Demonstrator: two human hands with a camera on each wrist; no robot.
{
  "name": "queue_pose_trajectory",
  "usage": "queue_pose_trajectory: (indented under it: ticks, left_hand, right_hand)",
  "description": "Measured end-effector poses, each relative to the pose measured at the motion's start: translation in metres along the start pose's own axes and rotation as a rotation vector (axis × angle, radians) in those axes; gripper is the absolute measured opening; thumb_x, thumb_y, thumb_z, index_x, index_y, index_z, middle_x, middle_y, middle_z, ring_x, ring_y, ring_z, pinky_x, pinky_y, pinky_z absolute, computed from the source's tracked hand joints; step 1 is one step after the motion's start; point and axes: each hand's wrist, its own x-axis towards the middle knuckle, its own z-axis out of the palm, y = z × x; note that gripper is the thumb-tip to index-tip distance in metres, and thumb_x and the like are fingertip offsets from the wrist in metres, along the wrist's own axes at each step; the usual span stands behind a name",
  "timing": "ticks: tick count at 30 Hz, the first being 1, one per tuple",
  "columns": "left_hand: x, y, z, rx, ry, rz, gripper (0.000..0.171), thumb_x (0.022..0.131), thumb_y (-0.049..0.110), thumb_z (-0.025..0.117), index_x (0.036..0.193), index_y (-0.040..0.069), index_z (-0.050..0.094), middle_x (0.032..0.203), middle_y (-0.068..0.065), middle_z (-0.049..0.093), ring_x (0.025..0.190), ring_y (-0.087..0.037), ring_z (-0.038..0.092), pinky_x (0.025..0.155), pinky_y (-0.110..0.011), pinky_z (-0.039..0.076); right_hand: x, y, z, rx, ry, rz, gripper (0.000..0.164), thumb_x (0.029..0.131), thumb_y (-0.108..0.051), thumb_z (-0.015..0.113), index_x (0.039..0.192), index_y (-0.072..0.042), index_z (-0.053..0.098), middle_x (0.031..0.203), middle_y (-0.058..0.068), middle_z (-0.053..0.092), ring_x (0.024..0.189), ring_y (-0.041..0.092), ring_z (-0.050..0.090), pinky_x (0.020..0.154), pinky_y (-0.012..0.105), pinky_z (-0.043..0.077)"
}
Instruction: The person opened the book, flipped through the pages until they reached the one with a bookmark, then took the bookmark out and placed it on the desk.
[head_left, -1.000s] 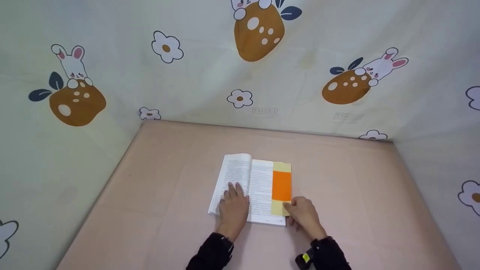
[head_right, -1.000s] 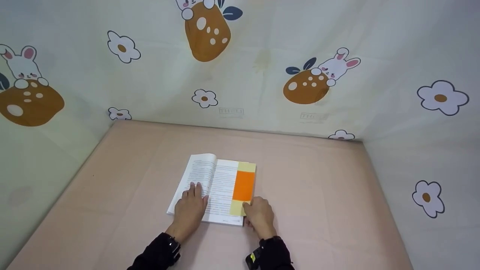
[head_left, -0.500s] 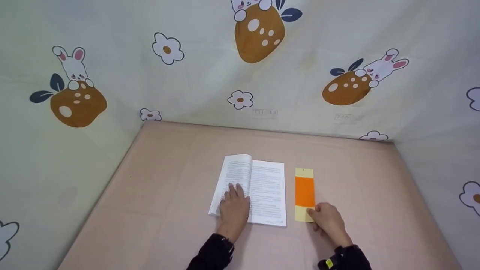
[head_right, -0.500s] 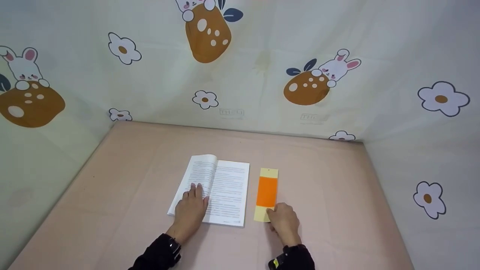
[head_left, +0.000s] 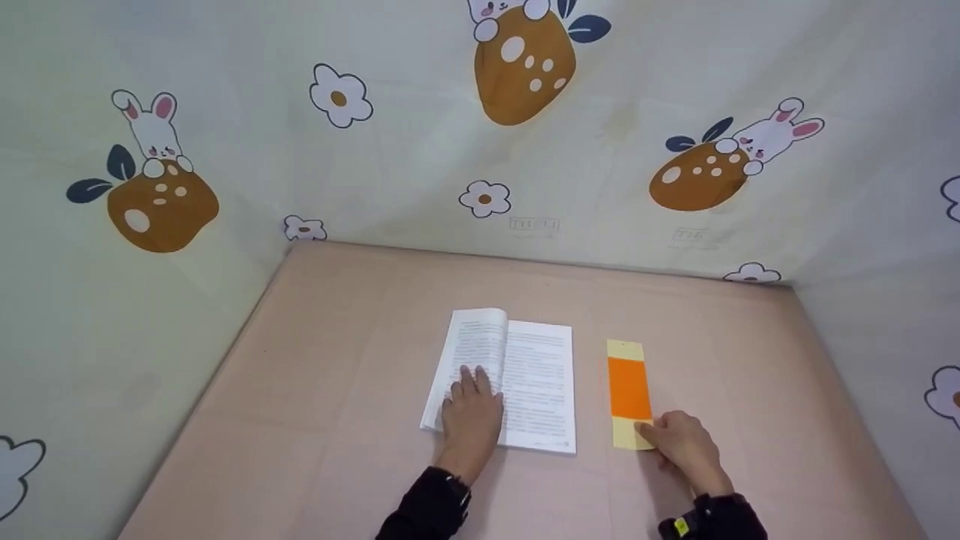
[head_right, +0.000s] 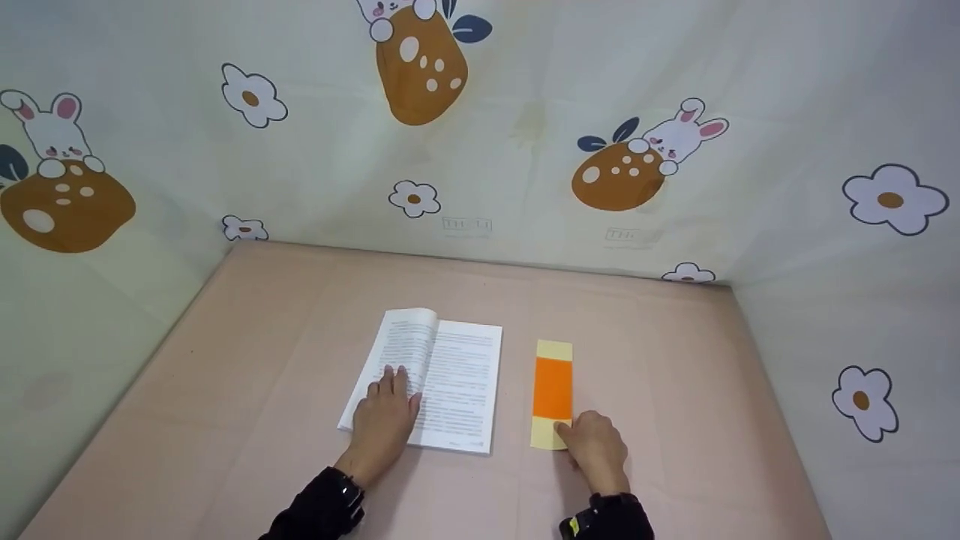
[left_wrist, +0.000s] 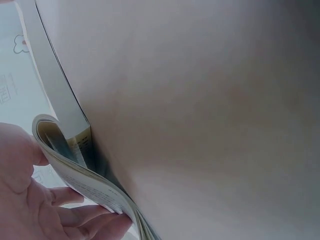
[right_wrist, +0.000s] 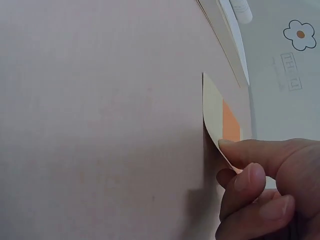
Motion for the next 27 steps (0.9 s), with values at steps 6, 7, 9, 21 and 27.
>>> queue_pose_trajectory:
  ticks: [6,7,9,21,27]
  left_hand:
    - [-0.001,0.0,0.0,-0.001,0.008,0.003,0.051,0.091,0.032,0.056,0.126,-0.005,0.05,0.123,-0.028,0.054,0.101,-0.035,0.058,0.071,-0.041,0.052]
    - [0.0,0.0,0.0,0.002,0.011,0.003,0.051,0.091,0.032,0.056,0.126,-0.005,0.05,0.123,-0.028,0.055,0.101,-0.035,0.058,0.071,-0.041,0.052]
    - [0.0,0.0,0.0,-0.001,0.014,0.005,0.051,0.092,0.032,0.055,0.126,-0.005,0.05,0.123,-0.028,0.054,0.101,-0.035,0.058,0.071,-0.041,0.052]
    - [0.002,0.0,-0.001,-0.03,0.008,-0.01,0.05,0.091,0.032,0.055,0.126,-0.004,0.051,0.124,-0.027,0.053,0.101,-0.035,0.055,0.072,-0.042,0.049]
    - [0.001,-0.001,-0.001,-0.041,0.0,-0.023,0.05,0.091,0.032,0.055,0.125,-0.004,0.051,0.124,-0.026,0.053,0.1,-0.035,0.055,0.073,-0.042,0.048]
  right_hand:
    - [0.0,-0.002,-0.002,-0.12,-0.006,-0.017,0.031,0.09,-0.031,0.058,0.074,-0.005,0.055,0.056,0.003,0.054,0.049,0.015,0.049,0.047,0.023,0.034]
    - [0.0,-0.003,-0.002,-0.138,-0.002,-0.019,0.031,0.089,-0.031,0.058,0.073,-0.005,0.055,0.055,0.003,0.054,0.048,0.014,0.049,0.046,0.023,0.034]
    - [0.0,-0.004,-0.003,-0.174,0.009,-0.027,0.032,0.089,-0.032,0.058,0.073,-0.005,0.056,0.054,0.002,0.053,0.047,0.014,0.048,0.046,0.023,0.034]
    - [0.0,-0.024,0.0,-0.323,0.113,-0.128,0.019,0.083,-0.02,0.058,0.075,-0.003,0.054,0.064,0.006,0.047,0.057,0.02,0.045,0.051,0.029,0.034]
    - [-0.004,-0.048,0.028,-0.068,0.148,-0.258,0.016,0.088,-0.017,0.056,0.077,-0.006,0.053,0.065,0.005,0.048,0.058,0.017,0.045,0.051,0.026,0.034]
